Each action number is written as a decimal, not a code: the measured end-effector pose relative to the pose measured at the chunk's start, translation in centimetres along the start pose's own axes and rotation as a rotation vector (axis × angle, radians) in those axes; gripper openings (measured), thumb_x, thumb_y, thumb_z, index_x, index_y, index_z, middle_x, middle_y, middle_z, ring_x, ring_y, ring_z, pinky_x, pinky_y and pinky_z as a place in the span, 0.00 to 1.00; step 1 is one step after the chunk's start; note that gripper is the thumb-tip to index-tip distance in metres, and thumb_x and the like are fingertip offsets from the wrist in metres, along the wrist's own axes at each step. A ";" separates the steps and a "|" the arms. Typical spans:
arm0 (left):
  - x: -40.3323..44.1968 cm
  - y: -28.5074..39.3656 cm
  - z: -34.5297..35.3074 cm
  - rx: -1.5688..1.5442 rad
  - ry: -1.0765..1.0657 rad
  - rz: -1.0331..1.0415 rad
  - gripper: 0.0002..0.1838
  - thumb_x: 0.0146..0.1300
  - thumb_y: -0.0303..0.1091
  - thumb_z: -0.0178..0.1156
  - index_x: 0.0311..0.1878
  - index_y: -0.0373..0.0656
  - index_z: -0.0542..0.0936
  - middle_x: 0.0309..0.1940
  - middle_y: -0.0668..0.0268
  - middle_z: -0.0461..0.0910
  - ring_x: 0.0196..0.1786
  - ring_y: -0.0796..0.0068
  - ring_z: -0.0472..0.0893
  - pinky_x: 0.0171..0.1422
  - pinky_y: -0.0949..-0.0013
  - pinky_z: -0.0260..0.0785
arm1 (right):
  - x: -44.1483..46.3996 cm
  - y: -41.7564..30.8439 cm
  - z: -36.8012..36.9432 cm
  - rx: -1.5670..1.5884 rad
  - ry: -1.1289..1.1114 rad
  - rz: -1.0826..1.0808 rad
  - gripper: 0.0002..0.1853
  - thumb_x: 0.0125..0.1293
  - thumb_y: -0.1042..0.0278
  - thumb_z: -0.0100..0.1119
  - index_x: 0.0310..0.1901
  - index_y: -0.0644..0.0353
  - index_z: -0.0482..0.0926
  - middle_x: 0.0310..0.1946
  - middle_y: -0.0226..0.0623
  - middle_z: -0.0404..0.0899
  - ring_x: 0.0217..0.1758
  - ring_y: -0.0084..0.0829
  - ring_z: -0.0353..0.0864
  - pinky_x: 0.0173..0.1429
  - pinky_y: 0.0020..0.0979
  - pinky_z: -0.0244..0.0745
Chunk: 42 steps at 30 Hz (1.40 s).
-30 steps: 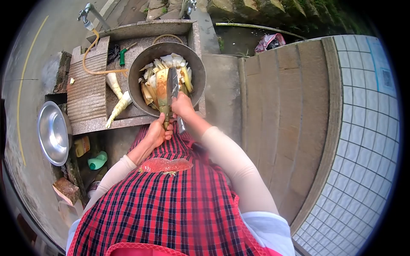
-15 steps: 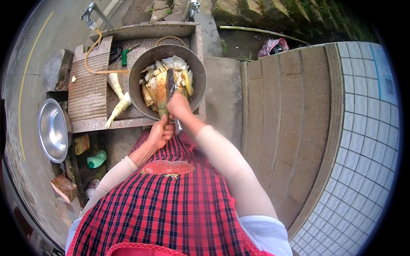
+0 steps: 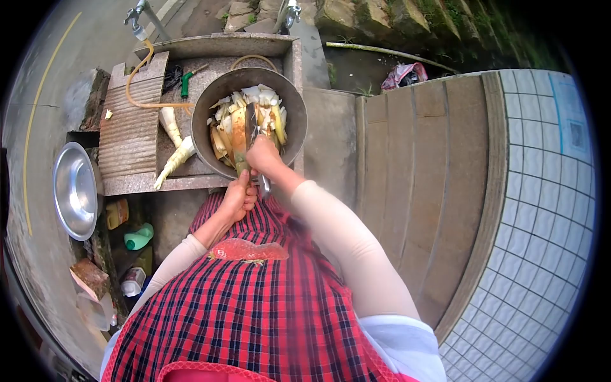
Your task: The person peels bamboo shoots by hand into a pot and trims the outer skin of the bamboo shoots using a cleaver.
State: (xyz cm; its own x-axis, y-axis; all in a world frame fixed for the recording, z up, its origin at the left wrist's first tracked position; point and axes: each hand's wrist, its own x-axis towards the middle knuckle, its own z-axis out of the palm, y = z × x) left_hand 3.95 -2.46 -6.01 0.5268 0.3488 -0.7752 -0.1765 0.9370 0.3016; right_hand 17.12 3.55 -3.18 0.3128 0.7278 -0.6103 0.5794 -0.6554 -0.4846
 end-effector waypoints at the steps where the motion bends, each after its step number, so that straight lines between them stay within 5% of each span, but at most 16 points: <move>1: -0.4 0.1 0.1 0.011 -0.009 -0.004 0.21 0.68 0.57 0.47 0.31 0.47 0.65 0.16 0.78 0.58 0.15 0.87 0.54 0.15 0.80 0.42 | 0.2 1.3 0.7 -0.041 -0.005 0.001 0.15 0.53 0.67 0.60 0.35 0.74 0.76 0.21 0.48 0.80 0.22 0.37 0.83 0.32 0.35 0.78; 5: 0.3 -0.6 0.2 0.049 0.048 -0.004 0.21 0.68 0.57 0.47 0.30 0.48 0.64 0.15 0.78 0.57 0.14 0.87 0.54 0.15 0.80 0.41 | -0.2 -2.8 -1.2 -0.013 -0.030 0.063 0.16 0.54 0.68 0.59 0.38 0.74 0.75 0.24 0.51 0.81 0.23 0.38 0.84 0.33 0.35 0.78; 6: 0.5 -0.6 0.2 0.062 0.066 0.008 0.22 0.68 0.57 0.48 0.30 0.48 0.64 0.15 0.78 0.57 0.13 0.87 0.53 0.15 0.80 0.41 | 0.9 -3.4 -1.0 0.044 -0.003 0.053 0.09 0.55 0.77 0.50 0.34 0.76 0.74 0.21 0.54 0.79 0.21 0.43 0.83 0.27 0.37 0.77; 13: 0.3 -0.9 0.4 0.179 0.099 0.030 0.20 0.69 0.53 0.47 0.29 0.49 0.62 0.15 0.76 0.57 0.13 0.85 0.54 0.14 0.78 0.43 | 0.8 -3.6 -0.9 -0.023 0.038 0.060 0.11 0.54 0.75 0.54 0.34 0.77 0.75 0.21 0.54 0.79 0.19 0.40 0.82 0.26 0.35 0.77; 14: 0.5 -0.8 0.5 0.141 0.110 0.021 0.20 0.69 0.53 0.48 0.30 0.48 0.63 0.15 0.76 0.58 0.13 0.85 0.55 0.14 0.78 0.43 | 2.8 -2.9 -0.4 -0.041 -0.064 0.118 0.13 0.54 0.70 0.60 0.37 0.72 0.75 0.25 0.50 0.82 0.23 0.37 0.84 0.34 0.36 0.78; 18: 0.0 0.0 0.9 0.112 0.139 -0.030 0.20 0.68 0.53 0.49 0.32 0.46 0.64 0.17 0.74 0.61 0.13 0.84 0.56 0.14 0.78 0.44 | 7.4 -3.0 0.8 -0.282 0.002 -0.104 0.13 0.51 0.76 0.59 0.39 0.71 0.74 0.28 0.53 0.82 0.29 0.42 0.85 0.40 0.36 0.78; 22: 0.4 -0.4 0.6 0.126 0.136 -0.019 0.20 0.68 0.53 0.49 0.32 0.46 0.64 0.17 0.74 0.60 0.13 0.84 0.56 0.14 0.78 0.44 | 5.3 -5.0 -1.2 -0.114 -0.031 0.069 0.15 0.48 0.77 0.59 0.39 0.73 0.74 0.28 0.52 0.82 0.33 0.46 0.84 0.40 0.36 0.77; 25: 0.5 0.0 0.9 0.128 0.144 -0.029 0.20 0.68 0.54 0.48 0.31 0.47 0.64 0.16 0.75 0.60 0.13 0.85 0.55 0.14 0.78 0.43 | 9.0 -2.3 1.1 -0.317 0.096 -0.162 0.12 0.47 0.78 0.58 0.36 0.73 0.76 0.24 0.50 0.81 0.28 0.44 0.84 0.38 0.36 0.78; 29: 0.1 -0.3 0.5 0.113 0.117 -0.040 0.20 0.68 0.54 0.48 0.30 0.47 0.63 0.16 0.75 0.59 0.13 0.85 0.54 0.15 0.78 0.42 | 8.9 -4.0 -0.7 -0.293 -0.098 -0.005 0.06 0.48 0.78 0.54 0.26 0.73 0.79 0.21 0.49 0.81 0.27 0.42 0.84 0.37 0.36 0.77; 33: 0.0 -0.1 0.6 0.106 0.115 -0.032 0.22 0.68 0.56 0.47 0.28 0.48 0.62 0.14 0.77 0.57 0.12 0.86 0.53 0.14 0.78 0.41 | 6.4 -3.3 -2.4 -0.247 -0.249 -0.037 0.09 0.51 0.77 0.52 0.28 0.75 0.78 0.18 0.47 0.80 0.19 0.36 0.82 0.29 0.34 0.77; 35: -0.2 0.5 0.9 0.085 0.125 -0.072 0.22 0.68 0.57 0.47 0.28 0.49 0.62 0.14 0.77 0.56 0.12 0.86 0.52 0.14 0.78 0.40 | 4.4 -1.7 -1.2 0.032 -0.112 0.063 0.09 0.54 0.77 0.50 0.29 0.75 0.78 0.17 0.50 0.79 0.18 0.37 0.82 0.25 0.34 0.76; 42: 0.3 -0.1 -0.1 -0.011 0.028 -0.059 0.25 0.67 0.62 0.44 0.28 0.49 0.63 0.14 0.78 0.56 0.13 0.88 0.52 0.15 0.80 0.39 | 0.1 -1.8 -0.9 0.095 -0.148 0.094 0.09 0.55 0.78 0.47 0.31 0.77 0.75 0.23 0.55 0.80 0.19 0.40 0.82 0.26 0.37 0.76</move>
State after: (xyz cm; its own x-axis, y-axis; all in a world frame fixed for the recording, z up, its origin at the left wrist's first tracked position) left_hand 4.01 -2.47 -6.34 0.5134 0.2930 -0.8066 -0.1547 0.9561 0.2489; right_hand 16.78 5.03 -1.81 0.2442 0.6295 -0.7376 0.4768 -0.7403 -0.4740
